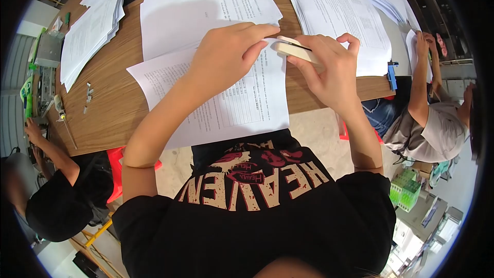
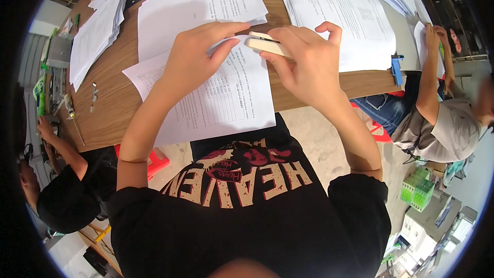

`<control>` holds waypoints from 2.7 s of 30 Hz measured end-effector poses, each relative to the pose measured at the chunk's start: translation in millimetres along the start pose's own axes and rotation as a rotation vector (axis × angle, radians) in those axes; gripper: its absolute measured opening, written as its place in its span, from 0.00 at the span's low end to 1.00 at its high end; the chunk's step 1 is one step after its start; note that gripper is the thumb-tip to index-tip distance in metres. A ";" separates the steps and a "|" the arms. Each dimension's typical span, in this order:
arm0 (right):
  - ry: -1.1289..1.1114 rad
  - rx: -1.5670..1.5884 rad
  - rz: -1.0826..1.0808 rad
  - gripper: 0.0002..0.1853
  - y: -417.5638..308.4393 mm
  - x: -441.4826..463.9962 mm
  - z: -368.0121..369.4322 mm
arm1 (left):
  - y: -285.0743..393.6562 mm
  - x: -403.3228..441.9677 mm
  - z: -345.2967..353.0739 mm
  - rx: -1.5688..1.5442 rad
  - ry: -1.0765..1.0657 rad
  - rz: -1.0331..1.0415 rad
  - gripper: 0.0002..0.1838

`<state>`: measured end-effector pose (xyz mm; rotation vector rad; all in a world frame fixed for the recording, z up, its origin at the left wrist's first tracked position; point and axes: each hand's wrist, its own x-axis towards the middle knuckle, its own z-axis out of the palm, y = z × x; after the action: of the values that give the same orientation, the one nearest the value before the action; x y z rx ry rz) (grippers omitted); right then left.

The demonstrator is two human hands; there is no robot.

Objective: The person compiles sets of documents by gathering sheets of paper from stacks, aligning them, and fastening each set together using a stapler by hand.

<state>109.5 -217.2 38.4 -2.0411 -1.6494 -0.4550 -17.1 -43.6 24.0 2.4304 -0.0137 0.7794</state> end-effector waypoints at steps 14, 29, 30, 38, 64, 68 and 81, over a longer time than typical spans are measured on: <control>-0.197 0.272 0.377 0.20 11.1 -43.2 8.8 | -7.9 2.7 -8.1 0.011 -0.019 -0.092 0.05; -0.049 0.915 0.303 0.03 -1.9 22.9 27.0 | -0.6 -14.8 -49.9 -0.126 -0.106 -0.172 0.13; -0.044 0.978 0.308 0.03 0.5 24.6 26.3 | -5.5 -22.8 -67.8 -0.106 -0.174 -0.256 0.15; 0.065 0.655 0.251 0.05 28.5 115.2 -2.4 | -35.4 -28.5 -187.0 0.446 -0.262 -0.335 0.15; 0.084 0.458 0.159 0.12 85.0 1.8 27.0 | -33.1 -47.9 -51.4 0.129 0.064 -0.229 0.17; 0.223 0.254 0.315 0.11 114.7 -36.8 -8.5 | -13.4 10.1 -11.6 -0.253 -0.063 -0.206 0.10; 0.313 0.176 0.634 0.09 130.4 -98.9 -31.6 | -60.2 251.2 209.3 0.173 -0.371 0.034 0.28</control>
<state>216.0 -336.9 -7.9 -2.0882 -0.7722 -0.3588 312.8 -64.6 -11.5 2.7134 -0.1362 0.3448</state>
